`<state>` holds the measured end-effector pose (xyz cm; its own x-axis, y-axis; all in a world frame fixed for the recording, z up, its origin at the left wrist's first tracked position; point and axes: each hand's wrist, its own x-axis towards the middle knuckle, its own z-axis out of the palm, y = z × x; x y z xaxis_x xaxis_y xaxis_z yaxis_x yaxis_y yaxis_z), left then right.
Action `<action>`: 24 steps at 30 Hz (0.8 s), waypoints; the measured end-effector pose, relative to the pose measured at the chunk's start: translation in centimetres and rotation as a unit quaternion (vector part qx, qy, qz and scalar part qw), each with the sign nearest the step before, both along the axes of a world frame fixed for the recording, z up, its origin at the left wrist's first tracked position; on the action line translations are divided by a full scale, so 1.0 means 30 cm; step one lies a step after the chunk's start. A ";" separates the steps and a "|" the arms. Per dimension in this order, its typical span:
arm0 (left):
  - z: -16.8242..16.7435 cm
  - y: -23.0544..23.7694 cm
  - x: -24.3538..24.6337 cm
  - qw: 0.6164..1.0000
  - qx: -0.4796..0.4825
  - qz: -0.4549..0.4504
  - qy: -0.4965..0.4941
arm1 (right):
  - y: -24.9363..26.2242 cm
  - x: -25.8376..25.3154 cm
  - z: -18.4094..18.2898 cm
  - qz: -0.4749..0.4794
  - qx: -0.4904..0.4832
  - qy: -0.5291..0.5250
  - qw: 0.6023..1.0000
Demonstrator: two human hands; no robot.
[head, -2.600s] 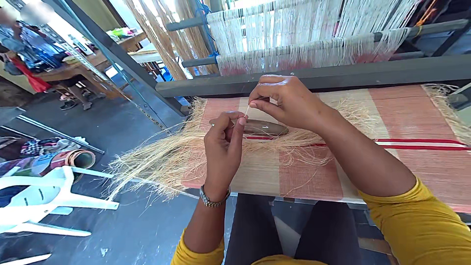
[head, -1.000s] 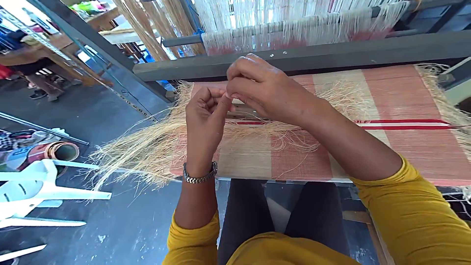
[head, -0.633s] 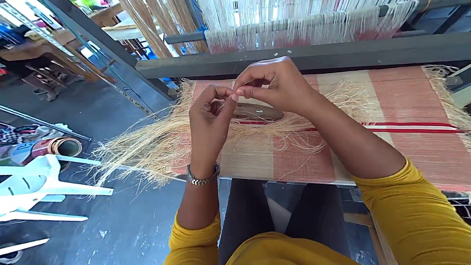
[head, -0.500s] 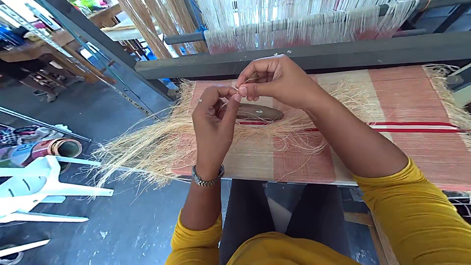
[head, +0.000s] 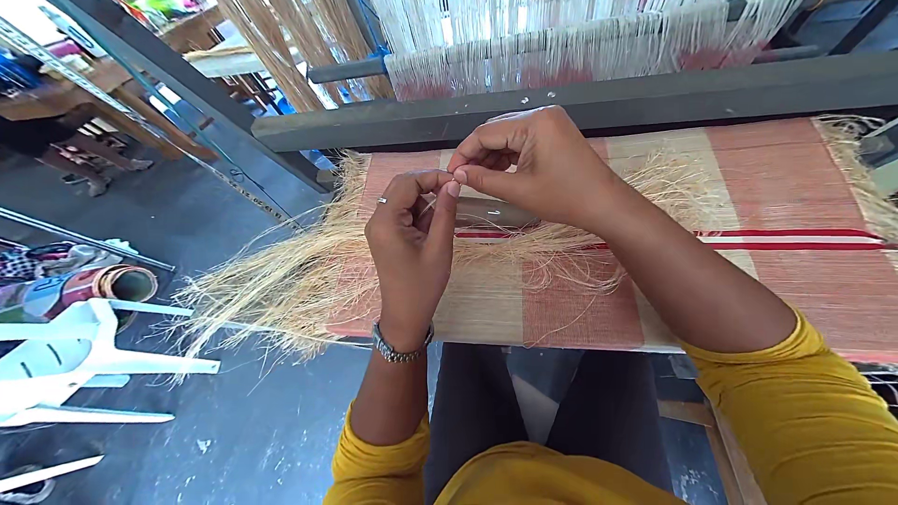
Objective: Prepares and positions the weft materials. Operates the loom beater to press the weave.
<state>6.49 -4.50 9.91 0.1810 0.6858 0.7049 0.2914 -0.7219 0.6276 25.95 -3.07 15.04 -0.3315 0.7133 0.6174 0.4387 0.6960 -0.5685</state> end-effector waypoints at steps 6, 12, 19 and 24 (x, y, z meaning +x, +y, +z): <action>-0.008 -0.008 0.012 0.998 0.021 0.046 0.031 | -0.004 0.002 0.004 -0.011 0.055 -0.074 0.996; -0.025 0.009 0.031 0.986 0.112 0.110 0.061 | 0.017 0.015 -0.002 0.017 -0.024 -0.078 0.996; -0.032 0.054 0.030 0.965 0.226 0.126 0.041 | 0.018 0.026 0.011 0.104 -0.192 0.028 0.975; -0.011 0.077 0.020 0.957 0.263 0.115 0.054 | 0.016 0.014 0.004 0.132 -0.275 0.152 0.940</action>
